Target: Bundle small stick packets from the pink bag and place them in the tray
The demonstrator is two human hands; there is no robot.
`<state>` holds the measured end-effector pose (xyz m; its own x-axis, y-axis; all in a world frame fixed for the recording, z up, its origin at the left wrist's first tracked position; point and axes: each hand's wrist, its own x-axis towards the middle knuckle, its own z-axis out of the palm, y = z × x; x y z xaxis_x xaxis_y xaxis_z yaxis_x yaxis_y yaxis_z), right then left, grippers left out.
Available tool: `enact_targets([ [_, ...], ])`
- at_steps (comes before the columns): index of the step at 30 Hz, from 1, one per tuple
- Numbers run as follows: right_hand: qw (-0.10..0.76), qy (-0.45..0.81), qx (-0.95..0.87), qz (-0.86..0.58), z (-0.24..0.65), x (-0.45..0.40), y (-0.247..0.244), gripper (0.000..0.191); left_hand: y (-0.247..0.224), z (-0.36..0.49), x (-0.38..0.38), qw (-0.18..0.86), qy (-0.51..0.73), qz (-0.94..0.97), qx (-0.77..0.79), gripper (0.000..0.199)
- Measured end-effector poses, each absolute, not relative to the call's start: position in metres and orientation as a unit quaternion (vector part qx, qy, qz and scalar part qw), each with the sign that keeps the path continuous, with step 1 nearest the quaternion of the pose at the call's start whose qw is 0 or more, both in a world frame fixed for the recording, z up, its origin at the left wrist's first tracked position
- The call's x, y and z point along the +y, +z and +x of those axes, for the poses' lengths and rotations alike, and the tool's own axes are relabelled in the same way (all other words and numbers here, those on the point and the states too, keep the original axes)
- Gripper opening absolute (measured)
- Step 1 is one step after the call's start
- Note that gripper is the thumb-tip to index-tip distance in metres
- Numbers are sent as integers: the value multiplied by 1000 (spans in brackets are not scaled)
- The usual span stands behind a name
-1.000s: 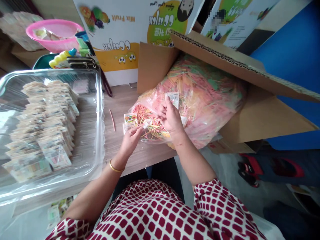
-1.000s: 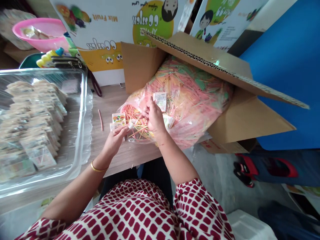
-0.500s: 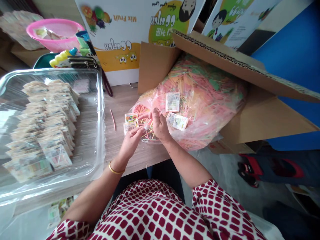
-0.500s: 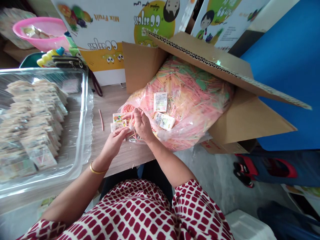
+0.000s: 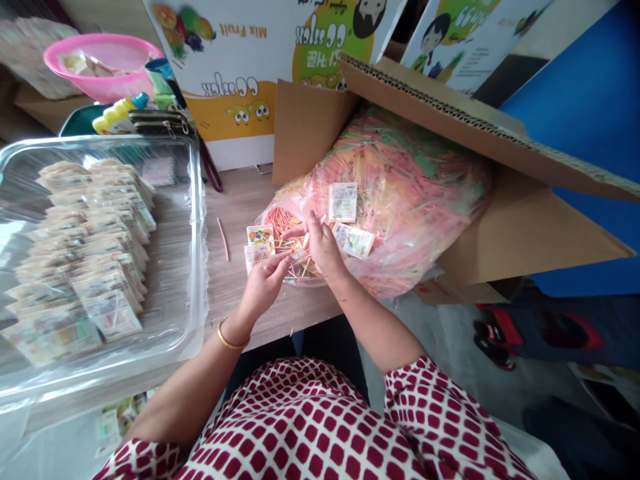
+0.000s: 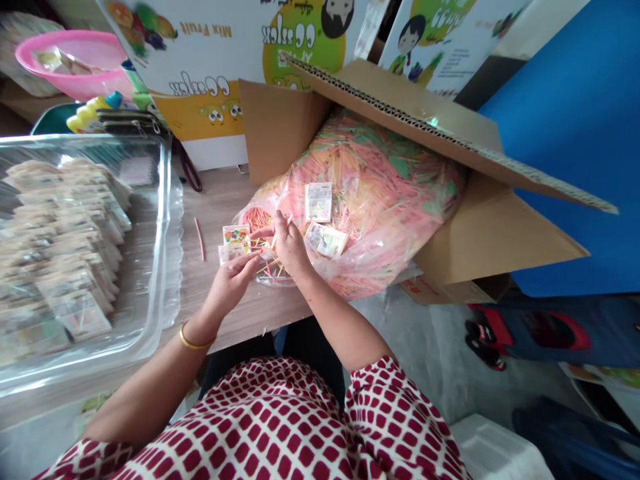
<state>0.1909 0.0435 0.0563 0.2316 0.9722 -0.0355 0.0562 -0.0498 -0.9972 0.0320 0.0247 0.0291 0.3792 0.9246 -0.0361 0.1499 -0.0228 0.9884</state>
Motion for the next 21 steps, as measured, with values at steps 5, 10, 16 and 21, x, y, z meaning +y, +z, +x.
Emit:
enact_targets([
  [5,567,389,-510,-517,190,33,62,48,21,36,27,701,379,464,387,37],
  [10,475,447,-591,-474,200,25,66,44,20,37,29,756,383,374,377,40],
  [16,459,496,-561,-477,209,31,69,52,24,37,27,766,369,368,376,41],
  [21,402,465,-596,-517,214,37,73,47,30,38,26,787,367,346,355,39],
])
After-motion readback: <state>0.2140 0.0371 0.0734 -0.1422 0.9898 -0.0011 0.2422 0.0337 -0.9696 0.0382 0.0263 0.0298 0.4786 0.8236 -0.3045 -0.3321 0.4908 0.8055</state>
